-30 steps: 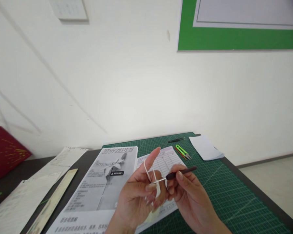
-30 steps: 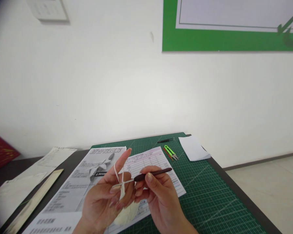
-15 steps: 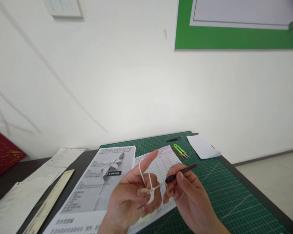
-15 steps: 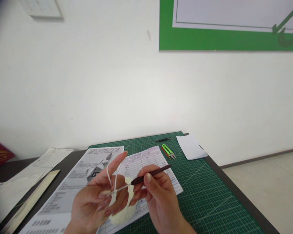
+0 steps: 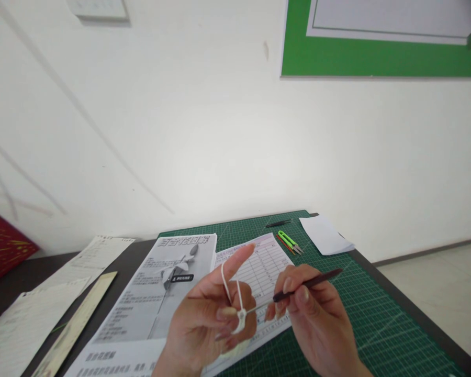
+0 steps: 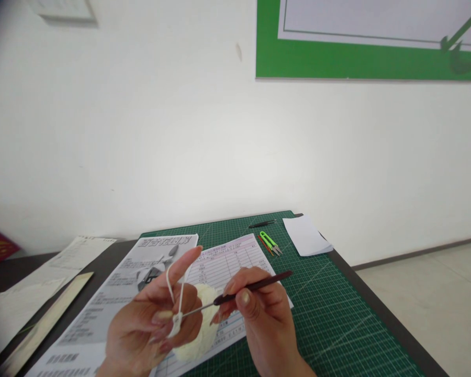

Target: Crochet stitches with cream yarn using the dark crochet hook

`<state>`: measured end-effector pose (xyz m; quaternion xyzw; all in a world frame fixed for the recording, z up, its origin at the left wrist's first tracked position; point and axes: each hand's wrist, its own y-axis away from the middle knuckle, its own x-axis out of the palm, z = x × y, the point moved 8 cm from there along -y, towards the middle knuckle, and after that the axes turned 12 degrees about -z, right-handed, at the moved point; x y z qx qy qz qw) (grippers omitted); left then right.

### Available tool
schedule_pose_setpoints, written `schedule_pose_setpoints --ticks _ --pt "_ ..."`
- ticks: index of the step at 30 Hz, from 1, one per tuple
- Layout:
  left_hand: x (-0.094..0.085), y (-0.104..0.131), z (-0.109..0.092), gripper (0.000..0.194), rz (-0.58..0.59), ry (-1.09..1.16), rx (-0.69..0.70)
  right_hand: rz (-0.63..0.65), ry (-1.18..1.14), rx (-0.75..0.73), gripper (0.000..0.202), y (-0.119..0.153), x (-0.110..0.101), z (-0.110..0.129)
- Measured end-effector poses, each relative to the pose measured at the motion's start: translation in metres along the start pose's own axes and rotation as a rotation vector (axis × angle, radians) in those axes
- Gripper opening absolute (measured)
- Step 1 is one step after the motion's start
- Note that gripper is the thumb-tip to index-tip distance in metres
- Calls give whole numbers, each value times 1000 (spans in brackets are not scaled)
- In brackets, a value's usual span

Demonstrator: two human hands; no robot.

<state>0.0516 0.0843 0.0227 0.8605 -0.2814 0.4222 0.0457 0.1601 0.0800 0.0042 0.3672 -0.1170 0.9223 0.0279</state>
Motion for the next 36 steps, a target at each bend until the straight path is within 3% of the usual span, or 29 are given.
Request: schedule_pose_setpoints --ticks 9,16,21,29,36 --pt "1 0 -2 60 11 -2 6 -19 19 -55 12 2 -1 1" --pt "-5 0 -4 61 -61 -48 23 -14 95 -155 12 6 0 10" --pt "-5 1 -5 61 -28 -89 31 -33 114 -195 9 8 1 14" --pt "-6 -1 -4 61 -60 -106 22 23 160 -235 11 9 5 19" --pt "-9 -1 -5 61 -100 -98 18 -12 190 -309 9 12 5 27"
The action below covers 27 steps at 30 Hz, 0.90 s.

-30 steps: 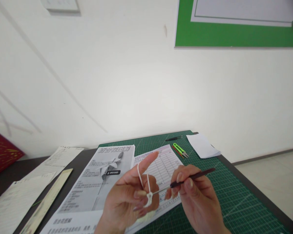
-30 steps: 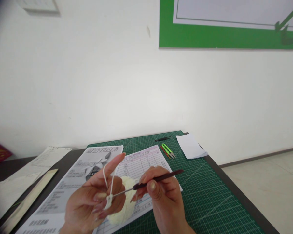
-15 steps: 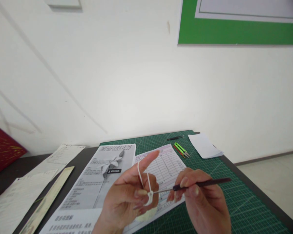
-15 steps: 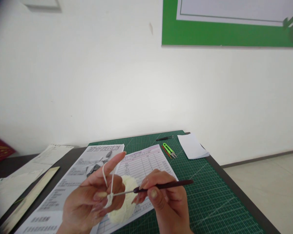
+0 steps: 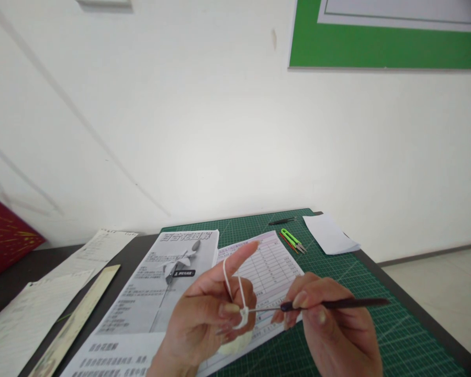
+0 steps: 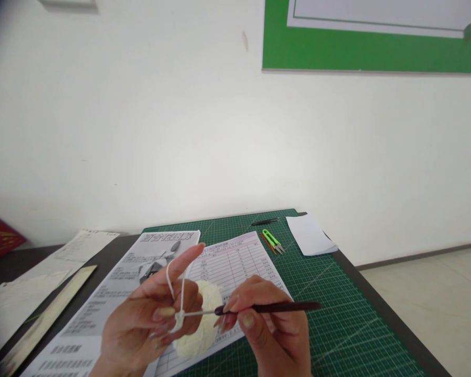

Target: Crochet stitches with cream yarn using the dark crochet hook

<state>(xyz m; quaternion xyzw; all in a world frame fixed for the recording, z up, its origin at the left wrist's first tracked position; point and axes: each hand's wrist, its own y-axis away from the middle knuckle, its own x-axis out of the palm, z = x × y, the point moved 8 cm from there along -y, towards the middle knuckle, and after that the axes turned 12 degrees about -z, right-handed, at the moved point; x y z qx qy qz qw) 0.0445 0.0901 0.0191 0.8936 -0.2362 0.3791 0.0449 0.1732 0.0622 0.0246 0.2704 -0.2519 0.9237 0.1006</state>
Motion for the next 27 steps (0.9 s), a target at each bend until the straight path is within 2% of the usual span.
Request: schedule_pose_setpoints --ticks 9,16,21,27 --pt "1 1 -1 61 33 -1 37 -49 17 -29 8 2 -1 3" --pt "1 3 -2 61 59 2 60 96 -7 -35 13 4 0 0" --pt "2 2 -2 61 71 -2 44 93 -65 67 12 5 -1 -11" --pt "3 3 -2 61 63 33 23 93 -73 52 12 4 -1 -9"
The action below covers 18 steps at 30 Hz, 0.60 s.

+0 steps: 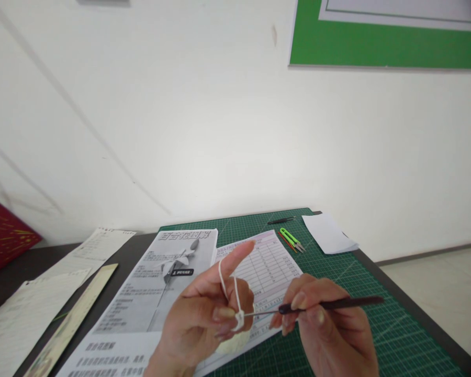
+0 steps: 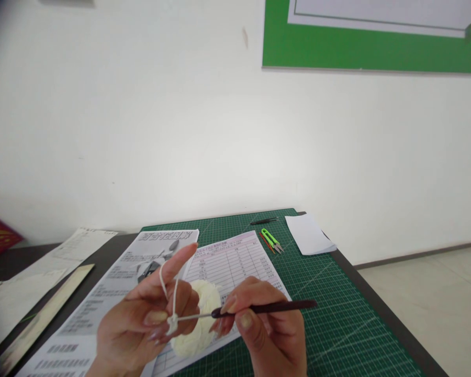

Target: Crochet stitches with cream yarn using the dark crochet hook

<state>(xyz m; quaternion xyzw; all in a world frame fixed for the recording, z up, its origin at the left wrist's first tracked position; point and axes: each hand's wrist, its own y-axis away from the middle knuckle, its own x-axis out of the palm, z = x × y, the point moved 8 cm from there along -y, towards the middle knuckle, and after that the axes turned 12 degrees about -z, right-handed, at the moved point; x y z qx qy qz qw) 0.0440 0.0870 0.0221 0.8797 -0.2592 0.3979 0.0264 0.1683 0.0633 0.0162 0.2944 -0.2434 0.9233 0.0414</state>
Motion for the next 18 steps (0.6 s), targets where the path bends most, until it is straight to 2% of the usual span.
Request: schedule_pose_setpoints --ticks 4,9,11,18 --pt "-2 -1 2 60 -21 20 1 -34 -48 69 10 0 -1 -5" --pt "-3 -4 7 60 -11 -36 -6 -178 -216 382 12 3 -2 -36" --pt "-3 -6 8 59 -19 -46 -12 -209 -245 454 11 3 -1 -45" --pt "-7 -9 3 54 -94 -216 54 -287 -237 447 10 1 -7 -50"
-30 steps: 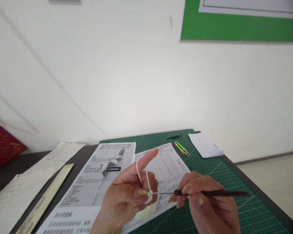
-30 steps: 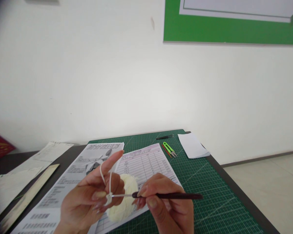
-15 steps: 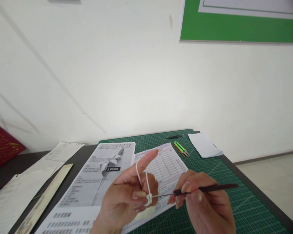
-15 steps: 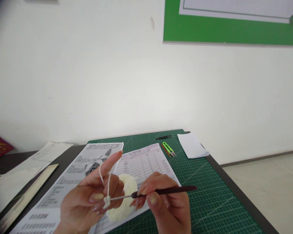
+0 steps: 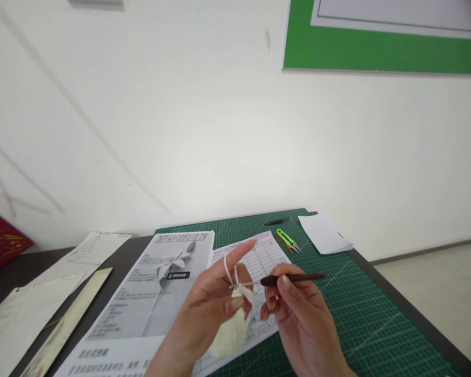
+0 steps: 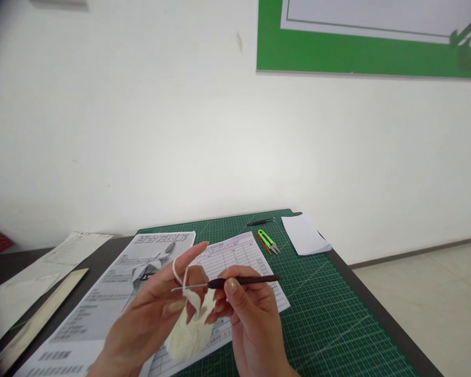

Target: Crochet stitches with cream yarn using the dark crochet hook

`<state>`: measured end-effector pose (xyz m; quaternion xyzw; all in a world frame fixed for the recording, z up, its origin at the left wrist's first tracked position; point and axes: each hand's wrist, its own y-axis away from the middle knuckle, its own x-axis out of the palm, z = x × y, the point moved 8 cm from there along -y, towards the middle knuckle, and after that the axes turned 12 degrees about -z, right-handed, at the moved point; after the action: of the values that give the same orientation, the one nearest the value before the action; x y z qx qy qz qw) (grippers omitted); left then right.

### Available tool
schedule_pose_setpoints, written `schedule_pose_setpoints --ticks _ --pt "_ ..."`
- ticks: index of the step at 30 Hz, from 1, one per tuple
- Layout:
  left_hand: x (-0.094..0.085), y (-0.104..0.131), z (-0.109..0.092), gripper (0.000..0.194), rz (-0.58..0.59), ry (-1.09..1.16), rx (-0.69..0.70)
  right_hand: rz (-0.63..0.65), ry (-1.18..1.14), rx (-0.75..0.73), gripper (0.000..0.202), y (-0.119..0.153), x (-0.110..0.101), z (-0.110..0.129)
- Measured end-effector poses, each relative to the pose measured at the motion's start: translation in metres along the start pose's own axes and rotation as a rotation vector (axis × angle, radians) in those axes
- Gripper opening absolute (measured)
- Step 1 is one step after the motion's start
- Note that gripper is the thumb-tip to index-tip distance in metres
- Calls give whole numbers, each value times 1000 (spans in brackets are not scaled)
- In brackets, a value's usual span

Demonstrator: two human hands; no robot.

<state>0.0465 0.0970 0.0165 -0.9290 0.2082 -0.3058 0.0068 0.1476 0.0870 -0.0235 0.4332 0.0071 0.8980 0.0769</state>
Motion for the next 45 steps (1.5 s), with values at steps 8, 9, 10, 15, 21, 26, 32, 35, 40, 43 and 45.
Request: schedule_pose_setpoints --ticks 8,9,10,15,21,26,32,35,40,43,45 --pt "-13 0 -4 43 -160 -221 106 -40 60 -71 11 -1 -3 2" --pt "-13 0 -5 47 -154 -256 138 -39 67 -83 11 -2 -2 2" --pt "-13 0 -6 49 -151 -300 175 -31 70 -85 11 -2 -1 2" --pt "-13 2 -7 54 -289 -524 324 18 35 8 11 -4 6 -5" --pt "-11 6 4 57 -456 -388 263 -43 35 33 17 -7 3 -6" --pt "-8 2 6 55 -398 -253 162 -14 25 65 14 -9 5 -6" --pt "-4 1 4 49 -308 -80 28 -5 -28 78 15 -8 5 -4" --pt "-8 0 3 54 -259 -40 -7 -18 -34 75 15 -8 3 -3" --pt "-10 0 7 65 -116 -81 -99 -20 -24 10 14 -8 2 5" --pt "-2 1 9 62 -67 -149 -82 25 -4 -9 11 -7 8 8" --pt "3 1 10 60 -64 -144 -68 33 8 -2 11 -6 10 8"
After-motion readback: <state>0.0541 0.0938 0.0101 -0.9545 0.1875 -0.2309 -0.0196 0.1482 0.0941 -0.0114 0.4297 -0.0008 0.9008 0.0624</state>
